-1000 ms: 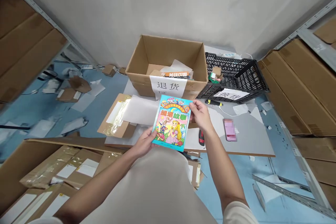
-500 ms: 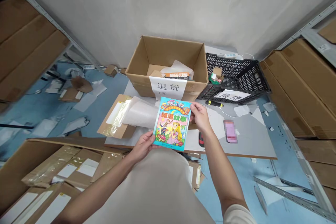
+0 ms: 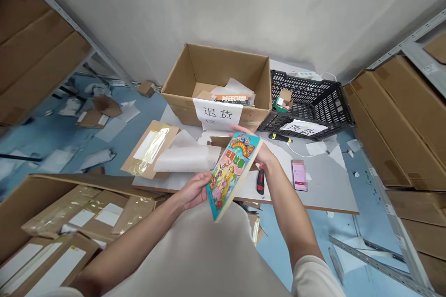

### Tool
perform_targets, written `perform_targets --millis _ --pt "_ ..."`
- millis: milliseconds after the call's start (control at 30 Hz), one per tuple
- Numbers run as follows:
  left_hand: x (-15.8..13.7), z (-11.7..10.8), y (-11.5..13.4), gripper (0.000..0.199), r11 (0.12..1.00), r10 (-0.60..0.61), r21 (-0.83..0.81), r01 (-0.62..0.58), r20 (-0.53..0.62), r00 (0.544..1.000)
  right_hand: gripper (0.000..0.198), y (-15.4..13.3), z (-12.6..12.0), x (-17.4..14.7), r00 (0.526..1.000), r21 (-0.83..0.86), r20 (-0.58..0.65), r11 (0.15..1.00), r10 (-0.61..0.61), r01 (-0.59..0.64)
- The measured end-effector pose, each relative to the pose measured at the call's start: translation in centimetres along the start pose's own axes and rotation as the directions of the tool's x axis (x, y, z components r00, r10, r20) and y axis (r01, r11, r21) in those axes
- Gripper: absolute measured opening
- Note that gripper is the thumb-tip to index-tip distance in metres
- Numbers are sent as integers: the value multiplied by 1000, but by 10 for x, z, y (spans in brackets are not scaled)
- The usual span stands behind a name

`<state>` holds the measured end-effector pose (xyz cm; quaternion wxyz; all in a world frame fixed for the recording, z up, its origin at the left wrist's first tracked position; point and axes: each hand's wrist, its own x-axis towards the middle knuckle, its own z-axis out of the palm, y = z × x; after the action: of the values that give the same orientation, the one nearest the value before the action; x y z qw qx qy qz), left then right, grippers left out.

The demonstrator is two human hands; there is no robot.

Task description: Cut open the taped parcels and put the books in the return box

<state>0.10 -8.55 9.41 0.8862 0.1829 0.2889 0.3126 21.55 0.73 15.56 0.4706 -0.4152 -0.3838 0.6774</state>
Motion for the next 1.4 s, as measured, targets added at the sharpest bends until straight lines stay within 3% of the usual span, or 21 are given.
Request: perform_targets --millis 67,200,267,400,600,900,1067,1200,1333,1400 --pt "2 9 0 42 1000 26 -16 -26 23 999 34 0 -5 5 998 -14 51 999 30 -29" --pt "-6 15 5 79 979 204 -29 -204 3 979 31 -6 -25 14 1000 -170 -1 985 -21 21" --pt "-11 11 7 75 961 266 103 -256 -102 958 33 -11 -31 17 999 -256 -32 967 -27 18" --pt "-13 4 3 53 898 317 400 -182 -303 899 31 -17 -33 17 987 -311 -135 949 -89 43" --pt "-6 10 -9 52 872 388 431 -231 -321 864 35 -13 -39 7 975 -339 -180 939 -128 60" --pt "1 10 -14 47 911 355 331 -247 -323 877 51 -20 -55 -13 986 -268 -100 958 -136 105" --pt "4 29 -13 34 983 142 132 -126 -124 982 64 -26 -35 -16 957 -234 73 928 -281 291" --pt "5 43 -10 36 993 -44 110 39 46 998 44 -24 -26 -10 979 -232 122 954 -166 191" --pt "-6 34 1 59 994 100 37 -100 0 995 30 -21 -34 -7 998 -252 58 966 -40 53" --pt "-11 23 5 62 980 176 108 -167 -76 982 32 -18 -38 -8 1000 -270 24 963 5 2"
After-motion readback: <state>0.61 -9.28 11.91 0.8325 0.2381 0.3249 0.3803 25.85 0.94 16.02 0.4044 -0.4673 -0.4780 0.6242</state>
